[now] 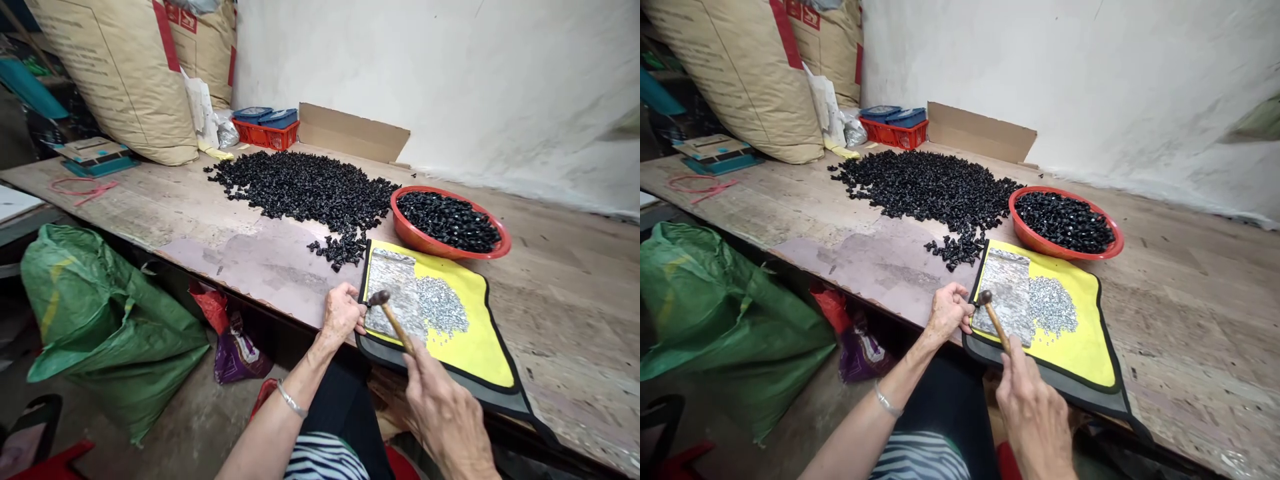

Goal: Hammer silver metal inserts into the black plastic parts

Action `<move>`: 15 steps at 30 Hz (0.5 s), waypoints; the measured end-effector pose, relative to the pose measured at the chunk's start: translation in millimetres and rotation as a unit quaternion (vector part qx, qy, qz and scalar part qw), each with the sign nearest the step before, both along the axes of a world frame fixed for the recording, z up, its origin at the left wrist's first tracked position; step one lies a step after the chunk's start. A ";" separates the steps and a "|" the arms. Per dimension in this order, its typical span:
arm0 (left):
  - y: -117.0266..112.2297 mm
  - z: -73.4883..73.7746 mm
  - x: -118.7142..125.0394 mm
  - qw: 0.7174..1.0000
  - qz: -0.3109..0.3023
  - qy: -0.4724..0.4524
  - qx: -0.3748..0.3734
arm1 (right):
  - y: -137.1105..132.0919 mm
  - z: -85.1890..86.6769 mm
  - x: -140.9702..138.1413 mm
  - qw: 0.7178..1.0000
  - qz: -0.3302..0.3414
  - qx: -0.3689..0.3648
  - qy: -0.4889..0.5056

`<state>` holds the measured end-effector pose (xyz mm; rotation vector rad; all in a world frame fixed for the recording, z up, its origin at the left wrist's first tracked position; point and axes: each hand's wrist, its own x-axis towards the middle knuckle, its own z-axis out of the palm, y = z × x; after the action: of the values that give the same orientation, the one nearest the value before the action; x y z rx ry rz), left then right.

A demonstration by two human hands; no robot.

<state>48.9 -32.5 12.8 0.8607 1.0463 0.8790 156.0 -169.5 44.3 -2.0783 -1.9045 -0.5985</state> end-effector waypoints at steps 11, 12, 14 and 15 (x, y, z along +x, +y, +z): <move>0.1 3.8 0.9 1.000 0.008 0.006 -0.008 | 6.1 -10.7 5.2 0.977 -0.081 -0.047 0.191; -0.1 4.1 0.3 1.000 0.010 0.003 -0.008 | 6.9 -9.0 9.2 0.955 -0.098 -0.048 0.276; -1.6 4.6 -2.8 1.000 0.011 -0.019 0.001 | 9.6 -4.1 14.7 0.871 -0.122 -0.054 0.472; -2.9 5.0 -5.3 0.999 0.009 -0.042 0.008 | 11.9 -1.5 15.8 0.811 -0.126 -0.064 0.567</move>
<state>43.6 -35.3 17.8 0.8234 0.9766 0.9317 171.9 -157.6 42.7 -1.9888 -0.9626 0.6674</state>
